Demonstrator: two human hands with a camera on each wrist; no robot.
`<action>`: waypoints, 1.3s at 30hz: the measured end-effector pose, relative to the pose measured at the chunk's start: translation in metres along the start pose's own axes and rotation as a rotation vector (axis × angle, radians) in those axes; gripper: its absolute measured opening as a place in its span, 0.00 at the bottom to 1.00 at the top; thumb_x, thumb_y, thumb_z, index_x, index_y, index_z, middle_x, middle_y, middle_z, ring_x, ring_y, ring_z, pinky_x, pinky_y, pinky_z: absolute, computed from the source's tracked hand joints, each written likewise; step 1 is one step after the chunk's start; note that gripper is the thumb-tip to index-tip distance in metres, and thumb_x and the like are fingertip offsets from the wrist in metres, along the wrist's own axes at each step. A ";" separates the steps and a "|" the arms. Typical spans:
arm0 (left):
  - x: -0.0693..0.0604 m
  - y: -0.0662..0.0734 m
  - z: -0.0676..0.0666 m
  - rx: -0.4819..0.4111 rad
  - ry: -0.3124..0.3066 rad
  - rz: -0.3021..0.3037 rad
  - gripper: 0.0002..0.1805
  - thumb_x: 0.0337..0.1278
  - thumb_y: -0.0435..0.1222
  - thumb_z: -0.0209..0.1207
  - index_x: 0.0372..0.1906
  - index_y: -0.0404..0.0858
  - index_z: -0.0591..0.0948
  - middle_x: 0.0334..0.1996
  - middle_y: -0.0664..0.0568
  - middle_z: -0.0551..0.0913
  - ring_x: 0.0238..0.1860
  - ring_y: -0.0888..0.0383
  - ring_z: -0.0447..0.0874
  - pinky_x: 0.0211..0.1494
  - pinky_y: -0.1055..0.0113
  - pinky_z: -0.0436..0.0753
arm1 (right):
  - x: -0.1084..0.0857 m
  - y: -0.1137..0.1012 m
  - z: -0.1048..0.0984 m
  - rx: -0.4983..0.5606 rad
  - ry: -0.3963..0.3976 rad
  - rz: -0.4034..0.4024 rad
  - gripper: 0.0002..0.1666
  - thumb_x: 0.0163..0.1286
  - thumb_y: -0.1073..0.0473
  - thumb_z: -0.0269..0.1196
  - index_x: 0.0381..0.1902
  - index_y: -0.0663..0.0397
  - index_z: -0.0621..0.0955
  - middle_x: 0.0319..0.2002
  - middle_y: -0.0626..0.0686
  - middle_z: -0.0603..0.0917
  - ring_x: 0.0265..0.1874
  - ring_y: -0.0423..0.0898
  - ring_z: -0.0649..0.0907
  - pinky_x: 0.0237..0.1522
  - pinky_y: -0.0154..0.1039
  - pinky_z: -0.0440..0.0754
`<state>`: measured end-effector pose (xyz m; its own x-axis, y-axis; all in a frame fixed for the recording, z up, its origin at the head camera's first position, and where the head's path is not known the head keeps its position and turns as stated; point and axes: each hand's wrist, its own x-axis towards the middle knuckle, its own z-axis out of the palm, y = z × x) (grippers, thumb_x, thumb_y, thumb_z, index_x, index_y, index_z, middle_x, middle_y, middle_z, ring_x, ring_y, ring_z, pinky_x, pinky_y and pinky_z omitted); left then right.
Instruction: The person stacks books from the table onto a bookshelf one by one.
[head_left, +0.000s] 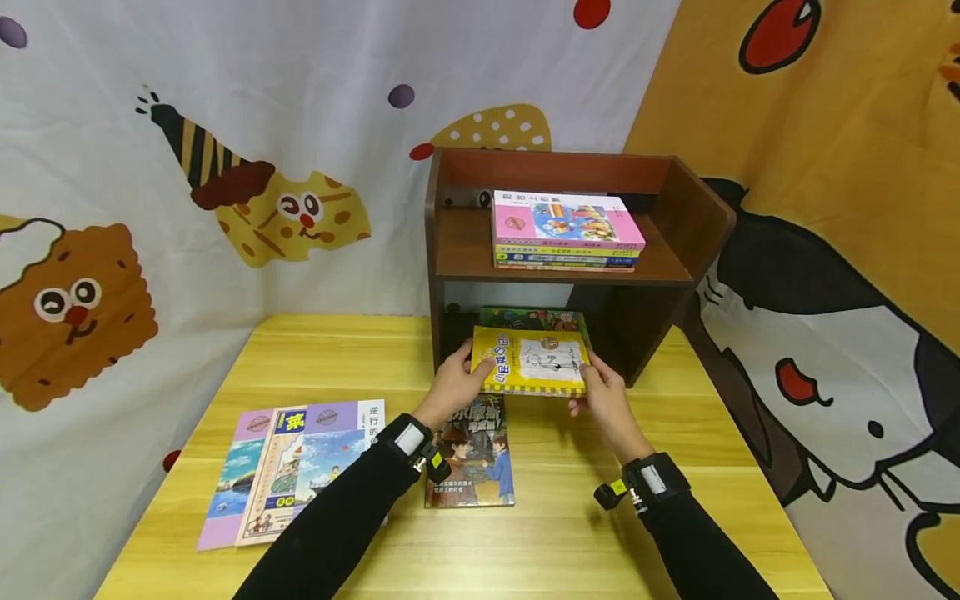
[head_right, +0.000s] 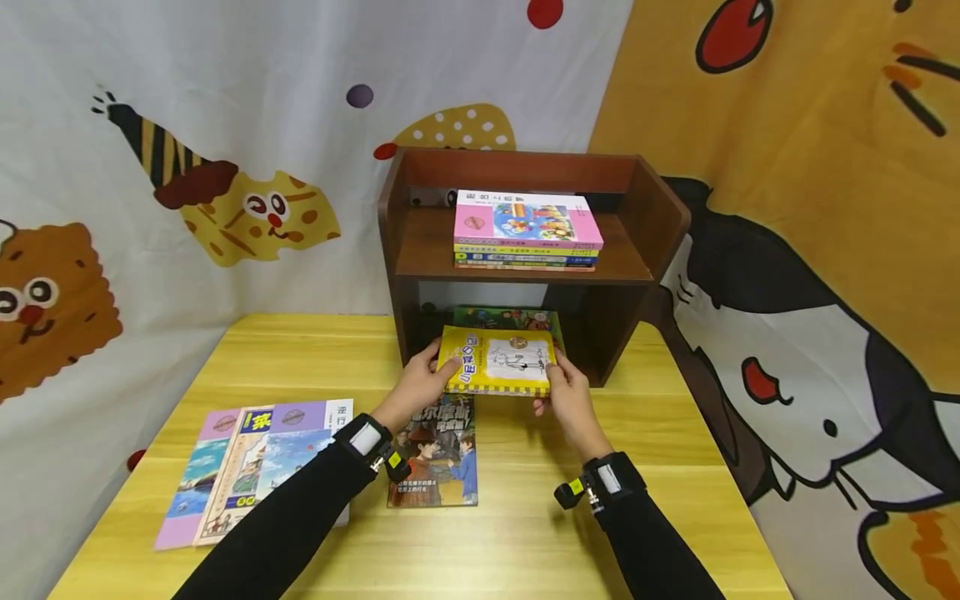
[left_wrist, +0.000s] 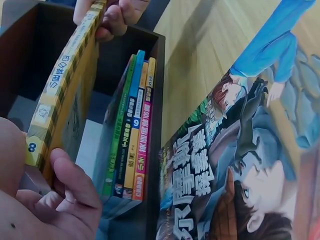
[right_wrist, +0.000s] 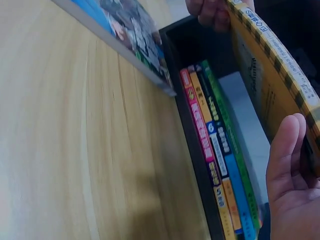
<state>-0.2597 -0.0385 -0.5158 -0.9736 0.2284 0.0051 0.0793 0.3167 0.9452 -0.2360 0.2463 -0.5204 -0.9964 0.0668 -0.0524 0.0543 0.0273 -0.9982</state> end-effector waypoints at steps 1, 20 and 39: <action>0.001 0.000 0.001 0.000 -0.006 -0.021 0.43 0.68 0.56 0.51 0.78 0.43 0.48 0.59 0.44 0.77 0.43 0.53 0.83 0.36 0.59 0.80 | 0.002 0.001 -0.001 0.000 0.006 0.009 0.34 0.78 0.46 0.49 0.77 0.43 0.56 0.46 0.67 0.80 0.18 0.51 0.80 0.23 0.48 0.83; 0.005 -0.026 0.005 -0.151 -0.286 -0.015 0.47 0.52 0.45 0.70 0.74 0.48 0.56 0.41 0.48 0.84 0.37 0.36 0.79 0.36 0.46 0.78 | 0.012 0.030 -0.019 -0.039 -0.140 0.103 0.51 0.63 0.46 0.68 0.77 0.34 0.52 0.44 0.63 0.78 0.24 0.48 0.77 0.22 0.40 0.79; 0.010 -0.030 0.015 0.205 -0.031 0.025 0.44 0.59 0.53 0.63 0.74 0.38 0.61 0.16 0.51 0.72 0.10 0.57 0.66 0.13 0.65 0.64 | 0.026 0.038 -0.021 -0.469 -0.072 0.022 0.54 0.54 0.33 0.70 0.75 0.35 0.60 0.47 0.59 0.80 0.36 0.58 0.80 0.33 0.50 0.80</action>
<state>-0.2687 -0.0315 -0.5488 -0.9641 0.2652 0.0146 0.1480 0.4908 0.8586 -0.2580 0.2705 -0.5594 -0.9958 0.0040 -0.0919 0.0828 0.4754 -0.8758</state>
